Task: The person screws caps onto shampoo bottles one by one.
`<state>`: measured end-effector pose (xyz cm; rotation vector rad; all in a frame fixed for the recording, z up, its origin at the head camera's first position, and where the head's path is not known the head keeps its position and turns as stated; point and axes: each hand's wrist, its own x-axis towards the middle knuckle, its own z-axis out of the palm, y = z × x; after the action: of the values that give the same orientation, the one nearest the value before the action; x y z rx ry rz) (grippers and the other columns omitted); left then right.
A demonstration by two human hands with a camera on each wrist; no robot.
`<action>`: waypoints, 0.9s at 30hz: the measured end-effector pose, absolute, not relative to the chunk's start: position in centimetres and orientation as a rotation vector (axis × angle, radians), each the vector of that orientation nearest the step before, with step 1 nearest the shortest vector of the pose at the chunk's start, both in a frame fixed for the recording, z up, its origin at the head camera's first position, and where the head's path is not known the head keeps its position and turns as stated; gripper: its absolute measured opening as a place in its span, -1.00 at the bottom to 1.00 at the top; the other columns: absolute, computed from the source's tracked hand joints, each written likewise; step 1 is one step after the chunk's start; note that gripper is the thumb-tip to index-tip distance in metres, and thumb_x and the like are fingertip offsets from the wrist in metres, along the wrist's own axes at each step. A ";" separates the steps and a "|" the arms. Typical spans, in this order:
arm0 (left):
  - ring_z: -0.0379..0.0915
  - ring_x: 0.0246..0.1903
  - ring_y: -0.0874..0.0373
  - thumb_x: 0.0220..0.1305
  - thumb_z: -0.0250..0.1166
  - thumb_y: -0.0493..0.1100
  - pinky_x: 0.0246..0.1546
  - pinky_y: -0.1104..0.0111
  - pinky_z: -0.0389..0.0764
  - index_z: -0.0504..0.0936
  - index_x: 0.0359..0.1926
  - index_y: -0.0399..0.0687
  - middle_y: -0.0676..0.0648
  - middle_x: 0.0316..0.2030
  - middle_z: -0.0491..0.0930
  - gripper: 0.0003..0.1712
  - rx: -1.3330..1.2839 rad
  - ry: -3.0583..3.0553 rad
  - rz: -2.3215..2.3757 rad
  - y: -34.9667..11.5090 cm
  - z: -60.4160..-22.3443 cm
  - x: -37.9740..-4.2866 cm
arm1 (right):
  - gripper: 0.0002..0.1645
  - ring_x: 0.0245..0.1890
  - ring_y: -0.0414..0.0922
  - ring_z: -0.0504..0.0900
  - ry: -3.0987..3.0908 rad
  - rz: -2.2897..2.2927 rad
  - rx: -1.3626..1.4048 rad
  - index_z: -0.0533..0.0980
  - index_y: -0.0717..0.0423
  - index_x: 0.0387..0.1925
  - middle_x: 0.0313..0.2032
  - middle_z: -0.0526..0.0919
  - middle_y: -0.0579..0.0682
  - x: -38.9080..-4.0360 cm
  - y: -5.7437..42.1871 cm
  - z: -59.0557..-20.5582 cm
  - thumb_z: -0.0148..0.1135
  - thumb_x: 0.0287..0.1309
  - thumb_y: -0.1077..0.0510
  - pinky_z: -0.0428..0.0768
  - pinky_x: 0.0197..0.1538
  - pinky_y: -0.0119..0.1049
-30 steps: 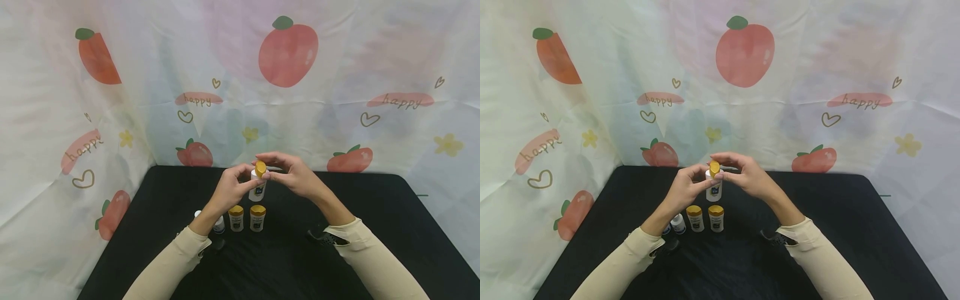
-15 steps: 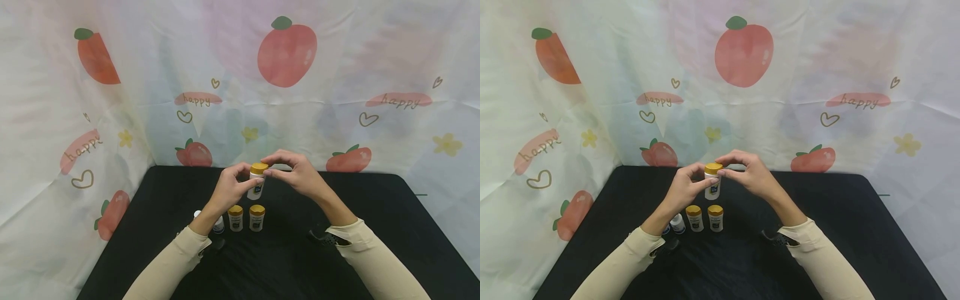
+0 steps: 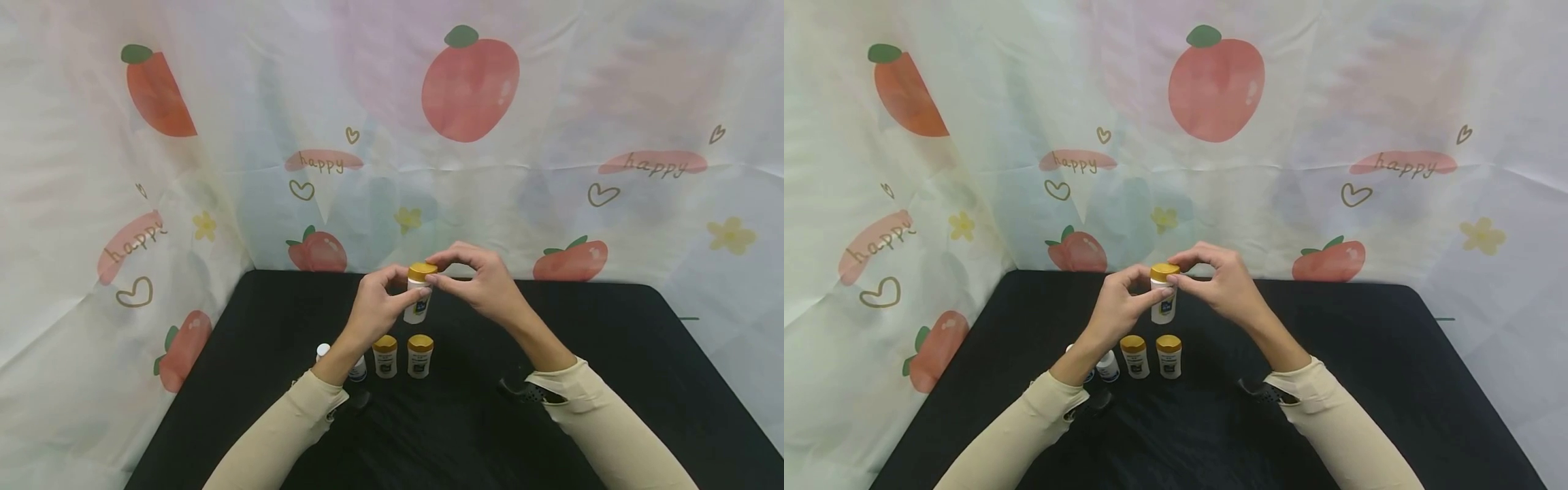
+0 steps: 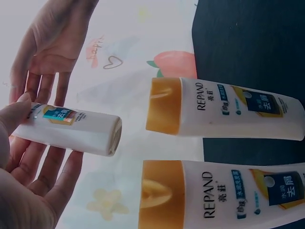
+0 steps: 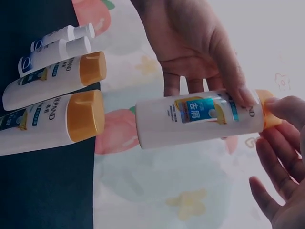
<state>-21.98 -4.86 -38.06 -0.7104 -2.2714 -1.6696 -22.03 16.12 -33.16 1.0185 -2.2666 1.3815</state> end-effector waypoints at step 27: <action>0.62 -0.14 0.11 0.32 0.43 -0.12 -0.08 0.26 0.65 0.69 -0.16 -0.15 -0.05 -0.23 0.70 -0.81 -0.807 -2.313 -1.903 -5.2 -37.7 -21.8 | -0.52 0.30 -0.08 0.52 -2.239 2.059 1.422 0.40 0.25 0.38 0.32 0.53 0.10 -25.5 17.9 -35.4 0.05 0.51 0.23 0.50 0.30 -0.26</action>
<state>-21.80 -5.18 -37.70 -0.8066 -2.3128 -1.9030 -25.54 17.87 -35.38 1.4216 -2.2392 2.0593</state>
